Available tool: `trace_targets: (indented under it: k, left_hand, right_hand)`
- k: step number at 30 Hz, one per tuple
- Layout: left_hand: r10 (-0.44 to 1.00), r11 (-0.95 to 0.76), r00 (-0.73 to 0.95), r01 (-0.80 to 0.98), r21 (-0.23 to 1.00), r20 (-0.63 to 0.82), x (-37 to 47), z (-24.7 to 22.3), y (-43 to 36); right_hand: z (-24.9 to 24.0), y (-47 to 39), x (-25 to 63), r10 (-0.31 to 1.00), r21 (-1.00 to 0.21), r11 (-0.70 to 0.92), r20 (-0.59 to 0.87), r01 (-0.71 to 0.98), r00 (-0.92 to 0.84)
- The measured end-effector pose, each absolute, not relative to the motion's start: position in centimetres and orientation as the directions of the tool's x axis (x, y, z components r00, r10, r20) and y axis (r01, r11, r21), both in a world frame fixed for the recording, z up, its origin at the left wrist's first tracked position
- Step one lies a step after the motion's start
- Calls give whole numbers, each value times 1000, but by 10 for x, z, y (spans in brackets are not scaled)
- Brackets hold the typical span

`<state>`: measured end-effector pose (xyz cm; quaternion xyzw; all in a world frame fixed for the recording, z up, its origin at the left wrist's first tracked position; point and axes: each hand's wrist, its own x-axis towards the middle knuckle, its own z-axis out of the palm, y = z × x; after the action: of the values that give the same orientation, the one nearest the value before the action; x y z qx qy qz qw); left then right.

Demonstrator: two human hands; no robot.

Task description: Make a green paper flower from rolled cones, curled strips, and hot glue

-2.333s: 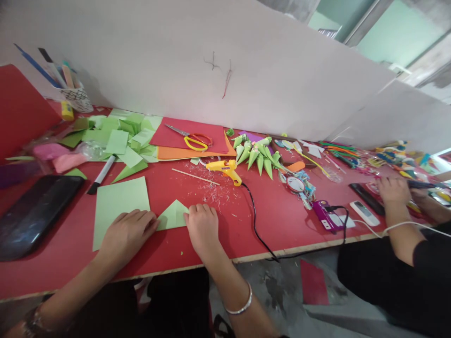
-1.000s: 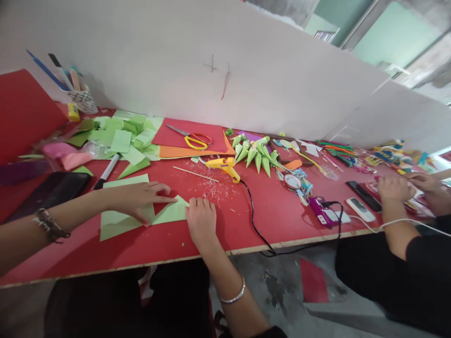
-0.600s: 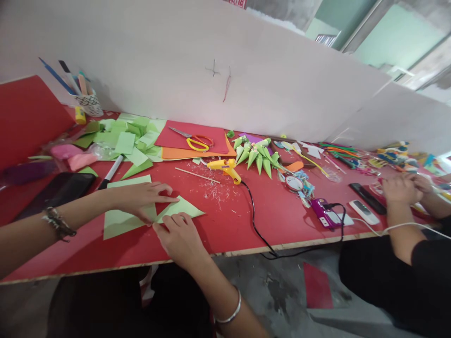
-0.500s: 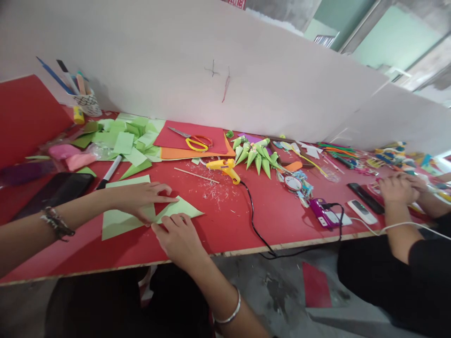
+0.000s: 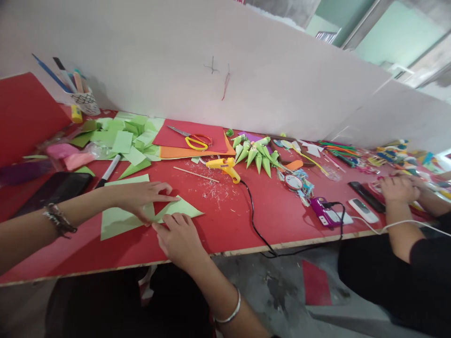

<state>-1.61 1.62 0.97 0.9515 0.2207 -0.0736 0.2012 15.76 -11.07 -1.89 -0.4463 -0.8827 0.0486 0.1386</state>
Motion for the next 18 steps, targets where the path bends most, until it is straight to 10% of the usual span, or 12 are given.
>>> trace_targets:
  k: [18]
  left_hand:
    - [393, -831, 854, 489, 266, -342, -13, 19, 14]
  right_hand:
    - [-27, -124, 233, 899, -252, 412, 268, 876, -346]
